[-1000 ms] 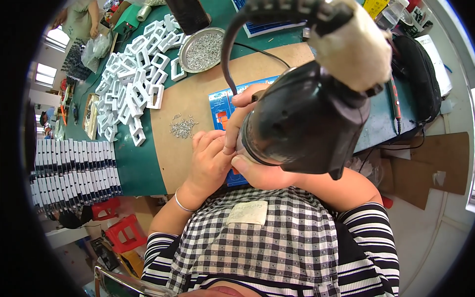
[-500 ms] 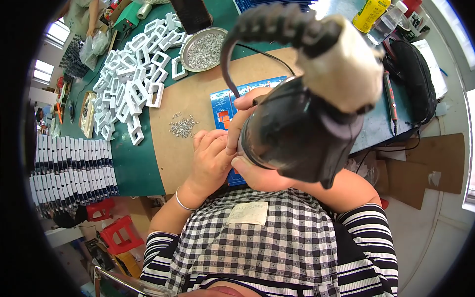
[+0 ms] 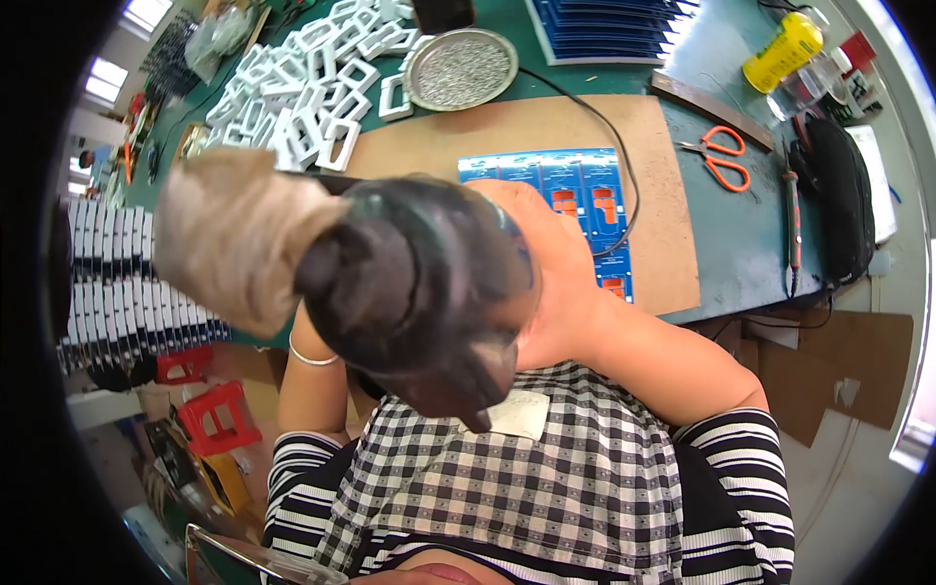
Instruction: The person fastens screws into a circuit board with an electric screwdriver, securing components to the board.
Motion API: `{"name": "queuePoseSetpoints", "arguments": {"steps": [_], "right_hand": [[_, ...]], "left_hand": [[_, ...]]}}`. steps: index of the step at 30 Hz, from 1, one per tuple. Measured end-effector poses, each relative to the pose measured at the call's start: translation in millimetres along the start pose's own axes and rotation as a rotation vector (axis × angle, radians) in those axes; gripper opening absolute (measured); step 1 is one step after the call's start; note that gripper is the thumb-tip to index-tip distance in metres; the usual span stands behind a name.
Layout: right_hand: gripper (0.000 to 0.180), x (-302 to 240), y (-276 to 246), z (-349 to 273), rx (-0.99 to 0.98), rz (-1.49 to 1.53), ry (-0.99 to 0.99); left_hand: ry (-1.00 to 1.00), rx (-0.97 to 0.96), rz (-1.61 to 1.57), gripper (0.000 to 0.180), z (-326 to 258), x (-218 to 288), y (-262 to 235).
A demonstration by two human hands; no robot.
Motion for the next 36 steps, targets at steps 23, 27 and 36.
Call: {"name": "queuePoseSetpoints", "arguments": {"steps": [23,27,36], "right_hand": [[0.059,28,-68,-13,0.425,0.789,0.125],[0.059,11,-54,-21,0.375,0.686,0.121],[0.062,-5,-39,-25,0.300,0.579,0.122]], "left_hand": [[0.034,-0.260,-0.322,0.010,-22,49,25],[-0.033,-0.218,-0.522,0.013,-52,75,28],[-0.009,-0.215,-0.375,0.017,-62,80,38]]}}
Point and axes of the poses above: each hand's wrist, its own z-axis towards the middle knuckle, its own y-axis out of the palm, x = y × z, the point moved 8 cm from there along z, towards the middle knuckle, and after that the axes turned 9 degrees about y, right-handed, at the moved point
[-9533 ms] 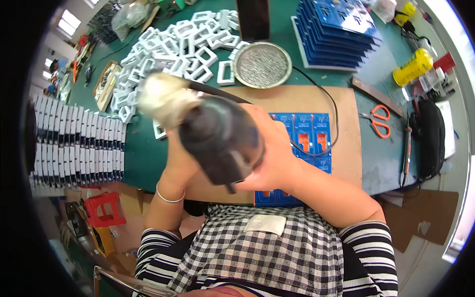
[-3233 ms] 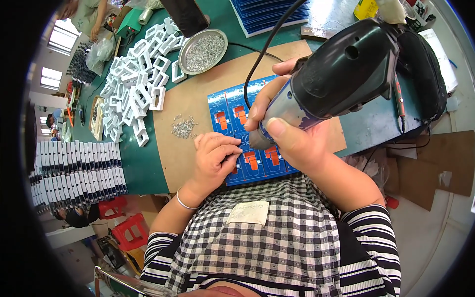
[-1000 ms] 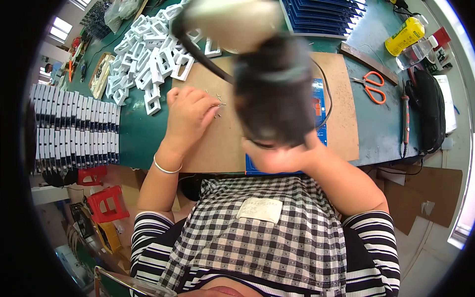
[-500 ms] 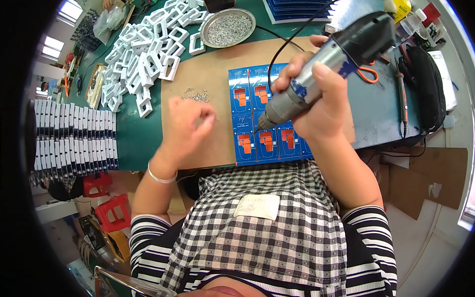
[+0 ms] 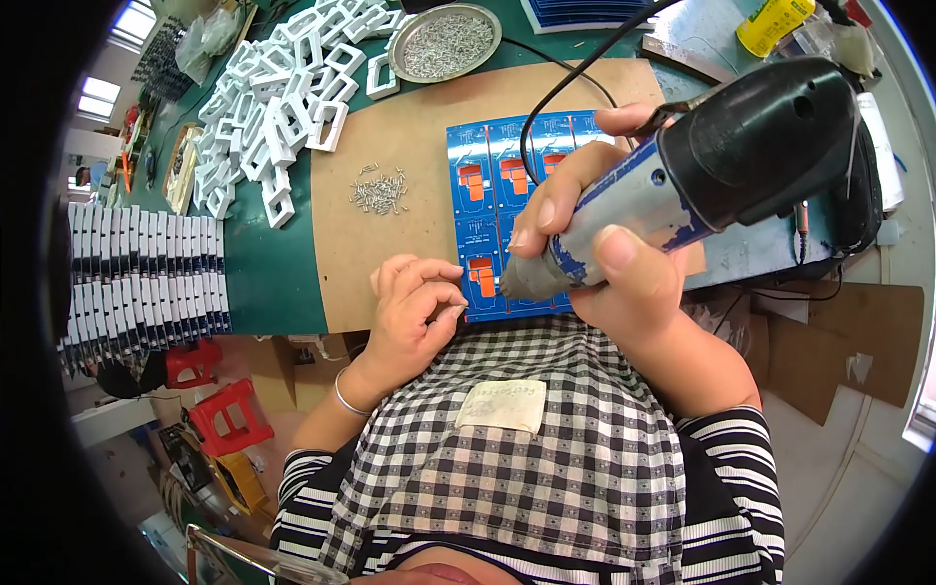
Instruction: The person fastens screws into a circuit board with an electric screwdriver, securing components to the board.
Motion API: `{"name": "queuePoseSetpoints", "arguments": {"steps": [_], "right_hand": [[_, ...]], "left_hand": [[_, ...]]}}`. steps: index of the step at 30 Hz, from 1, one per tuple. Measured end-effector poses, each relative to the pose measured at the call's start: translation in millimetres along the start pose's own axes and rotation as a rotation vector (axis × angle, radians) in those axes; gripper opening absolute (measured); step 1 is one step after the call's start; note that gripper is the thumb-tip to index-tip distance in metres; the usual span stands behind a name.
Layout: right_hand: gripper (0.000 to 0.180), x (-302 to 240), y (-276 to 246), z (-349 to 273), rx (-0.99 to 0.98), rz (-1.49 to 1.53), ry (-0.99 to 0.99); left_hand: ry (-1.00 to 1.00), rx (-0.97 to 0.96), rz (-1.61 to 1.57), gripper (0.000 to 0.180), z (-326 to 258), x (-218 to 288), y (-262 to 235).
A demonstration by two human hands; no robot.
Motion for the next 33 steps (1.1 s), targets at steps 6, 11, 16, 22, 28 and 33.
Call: {"name": "queuePoseSetpoints", "arguments": {"steps": [6,11,16,22,28,33], "right_hand": [[0.065,-2,15,-7,-0.120,0.024,-0.008],[0.063,-4,39,-22,-0.447,-0.159,-0.034],[0.065,2,49,-27,-0.490,-0.243,-0.050],[0.063,8,56,-25,-0.494,-0.247,-0.010],[0.064,0,72,-34,-0.550,-0.416,0.012],[0.066,2,90,-28,-0.651,-0.631,0.080]], "left_hand": [[0.131,-0.068,0.200,0.019,11,20,-3],[0.189,-0.033,0.344,0.019,1,23,-3],[0.104,0.086,0.158,0.021,-7,11,-7],[0.099,0.123,0.123,0.021,-9,6,-7],[0.090,0.079,0.089,0.031,-11,4,-7],[0.066,0.101,0.113,0.050,-10,2,-2]]}}
Point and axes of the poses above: each hand's wrist, its own z-axis towards the middle knuckle, its own y-axis out of the palm, x = y × z, the point moved 8 cm from there along z, towards the middle knuckle, and after that the axes turned 9 degrees about y, right-handed, at the moved point
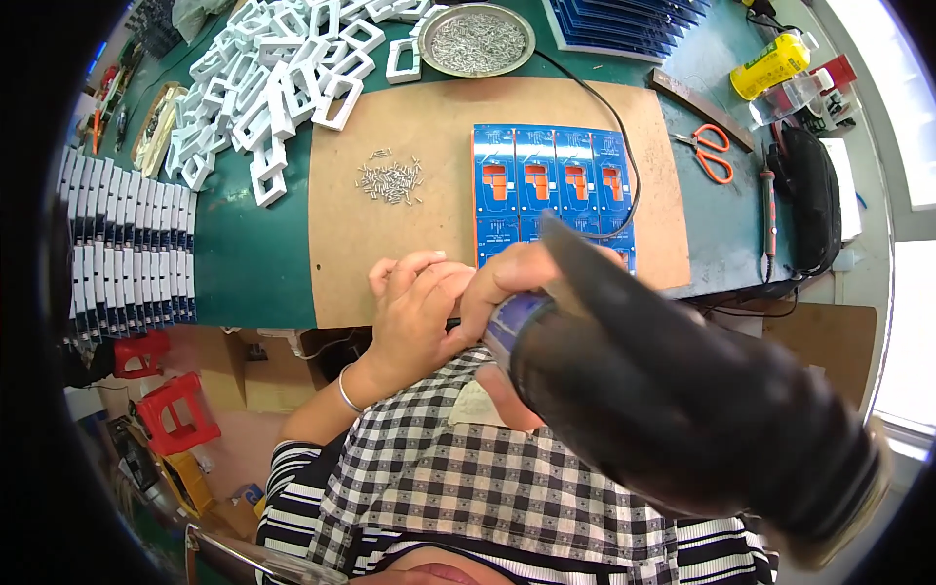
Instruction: The person fastens screws into a circuit board with an electric screwdriver, securing components to the board.
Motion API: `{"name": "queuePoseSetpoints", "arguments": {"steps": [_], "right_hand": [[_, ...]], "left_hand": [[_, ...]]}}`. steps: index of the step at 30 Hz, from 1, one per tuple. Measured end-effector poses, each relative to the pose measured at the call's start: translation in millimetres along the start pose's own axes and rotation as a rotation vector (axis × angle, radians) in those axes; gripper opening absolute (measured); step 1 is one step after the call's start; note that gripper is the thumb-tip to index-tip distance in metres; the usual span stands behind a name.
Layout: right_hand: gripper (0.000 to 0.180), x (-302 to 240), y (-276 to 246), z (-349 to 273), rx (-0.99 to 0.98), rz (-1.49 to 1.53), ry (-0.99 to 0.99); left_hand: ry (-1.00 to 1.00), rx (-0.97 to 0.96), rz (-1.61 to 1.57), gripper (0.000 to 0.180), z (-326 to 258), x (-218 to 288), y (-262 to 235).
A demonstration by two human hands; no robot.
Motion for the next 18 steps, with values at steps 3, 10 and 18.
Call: {"name": "queuePoseSetpoints", "arguments": {"steps": [3,10,18], "right_hand": [[0.060,11,0,5,0.067,-0.005,0.157],[0.058,19,7,9,0.194,0.147,0.006],[0.065,55,-23,12,0.241,0.638,-0.127]], "left_hand": [[-0.005,0.006,0.047,0.053,-3,-1,1],[0.015,0.051,0.107,0.051,-4,1,-2],[-0.010,0.039,0.093,0.047,0,7,1]]}}
Point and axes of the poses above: each hand's wrist, its own z-axis towards the middle knuckle, its own y-axis out of the palm, x = y × z, the point moved 8 cm from there along z, towards the middle knuckle, and after that the axes turned 9 degrees about y, right-handed, at the moved point
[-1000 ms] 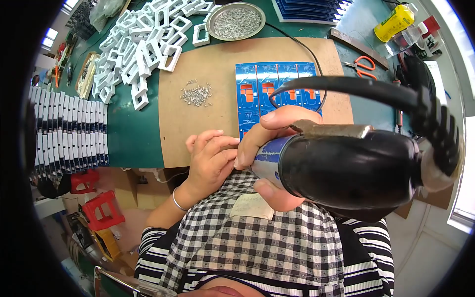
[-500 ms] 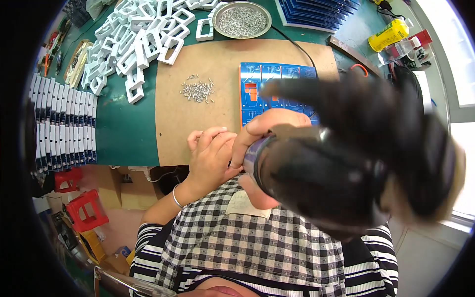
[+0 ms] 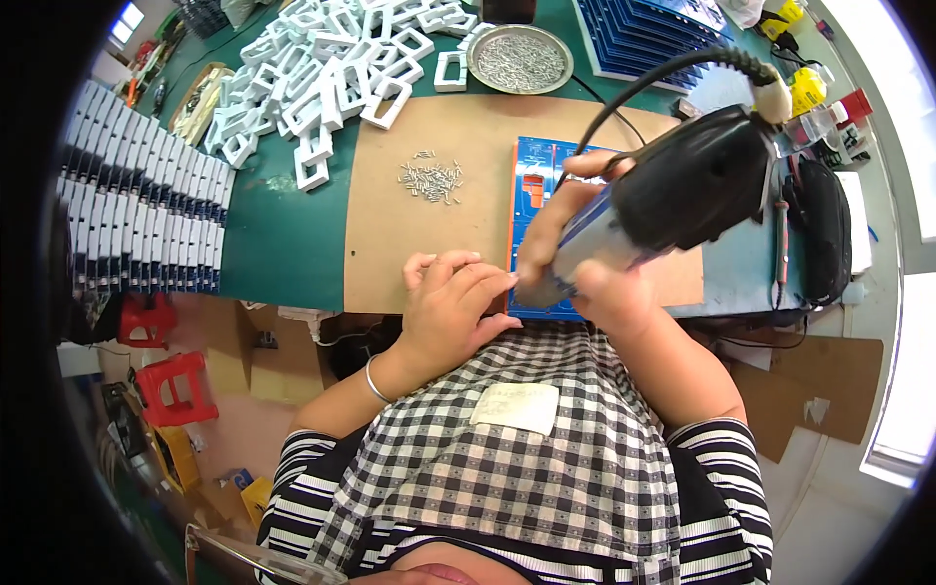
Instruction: The person fastens screws into a circuit board with an electric screwdriver, securing components to the board.
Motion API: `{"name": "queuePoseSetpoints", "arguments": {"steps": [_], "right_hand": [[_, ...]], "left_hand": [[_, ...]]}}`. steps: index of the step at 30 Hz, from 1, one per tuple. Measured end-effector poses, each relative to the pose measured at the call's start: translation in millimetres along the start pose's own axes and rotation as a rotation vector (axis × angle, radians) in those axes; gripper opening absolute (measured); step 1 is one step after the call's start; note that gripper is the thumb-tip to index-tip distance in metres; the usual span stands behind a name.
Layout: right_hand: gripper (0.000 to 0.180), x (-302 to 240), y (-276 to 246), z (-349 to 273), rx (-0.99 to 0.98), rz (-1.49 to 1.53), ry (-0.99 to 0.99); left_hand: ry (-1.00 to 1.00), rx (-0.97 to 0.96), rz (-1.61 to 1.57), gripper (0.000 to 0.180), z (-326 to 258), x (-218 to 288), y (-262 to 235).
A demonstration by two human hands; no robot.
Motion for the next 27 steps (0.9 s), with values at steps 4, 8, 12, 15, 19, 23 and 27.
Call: {"name": "queuePoseSetpoints", "arguments": {"steps": [4,8,12,15,19,23,27], "right_hand": [[0.064,-7,-22,-9,0.144,0.025,-0.120],[0.061,-4,-46,-21,0.358,0.093,-0.053],[0.059,-12,-55,-30,0.418,0.094,-0.090],[0.066,-30,-54,-41,0.407,0.166,-0.158],[0.068,-45,-53,-56,0.383,0.088,-0.193],[0.067,-57,-50,-59,0.331,0.097,-0.232],[0.065,-63,-51,-64,0.394,-0.009,-0.248]], "left_hand": [[-0.024,-0.021,0.032,0.046,4,0,1],[0.020,-0.099,-0.063,0.035,17,-21,-9],[0.128,-0.028,0.243,0.019,43,-57,-35],[0.287,-0.050,0.458,0.009,56,-60,-28],[0.476,-0.188,0.610,0.007,62,-52,-8],[0.580,-0.278,0.662,0.008,67,-47,0],[0.360,-0.287,0.366,0.009,78,-39,-8]]}}
Point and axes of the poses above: each hand's wrist, its own z-axis towards the middle knuckle, its own y-axis out of the palm, x = y × z, the point moved 8 cm from there along z, towards the middle knuckle, and after that the axes turned 9 degrees about y, right-handed, at the moved point
